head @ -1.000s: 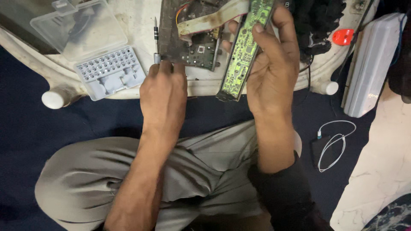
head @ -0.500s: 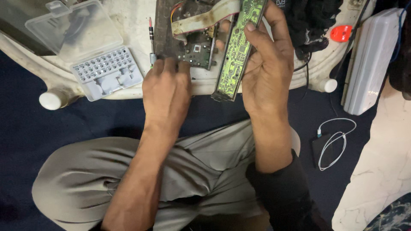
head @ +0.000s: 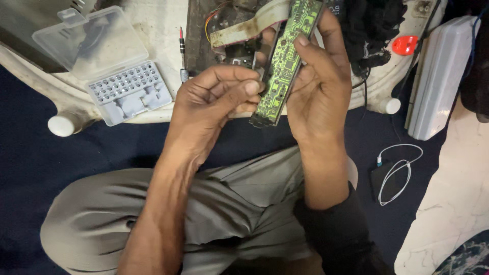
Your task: The person uses a screwdriver to remove screws from a small green circuit board held in their hands. They then use their fingers to peel back a white ribbon cable attached to the board. The person continues to unscrew and manipulate the board and cable throughout the clip.
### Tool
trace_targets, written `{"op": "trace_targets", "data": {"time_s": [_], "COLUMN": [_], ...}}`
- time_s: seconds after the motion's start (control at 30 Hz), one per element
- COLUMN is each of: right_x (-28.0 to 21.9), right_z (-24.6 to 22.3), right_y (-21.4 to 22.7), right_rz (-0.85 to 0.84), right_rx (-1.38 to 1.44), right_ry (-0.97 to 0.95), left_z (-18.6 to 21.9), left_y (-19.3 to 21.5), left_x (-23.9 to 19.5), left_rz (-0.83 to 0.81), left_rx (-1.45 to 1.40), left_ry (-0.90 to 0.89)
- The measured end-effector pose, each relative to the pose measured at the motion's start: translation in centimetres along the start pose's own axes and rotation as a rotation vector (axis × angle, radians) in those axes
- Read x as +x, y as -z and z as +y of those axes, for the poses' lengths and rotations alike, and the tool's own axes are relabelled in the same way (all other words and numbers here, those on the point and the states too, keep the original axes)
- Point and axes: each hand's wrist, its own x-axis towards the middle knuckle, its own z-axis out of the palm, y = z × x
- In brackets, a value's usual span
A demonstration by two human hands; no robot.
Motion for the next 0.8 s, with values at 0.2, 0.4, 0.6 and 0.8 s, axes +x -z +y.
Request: {"op": "trace_targets", "data": {"time_s": [0.2,0.4,0.6,0.8], "right_x": [-0.3,0.0,0.1,-0.1], "right_z": [0.2,0.2,0.6,0.7], "right_y": [-0.3,-0.5,-0.3,-0.3], "right_rz": [0.007,-0.007,-0.081,0.03], "right_rx": [0.003,0.035,0.051,0.077], "right_ry": [-0.008,-0.01,0.001,-0.018], "left_z": [-0.8,-0.2,0.8,1.0], "left_y": [-0.5,-1.9,-2.5,-2.5], "left_x": [0.2,-1.4,-1.2,-1.3], "left_rz": [0.008,0.081,0.036,0.053], "left_rx": [0.258,0.829,1.004,1.012], "left_ry": [-0.38,-0.651,-0.869,-0.84]}}
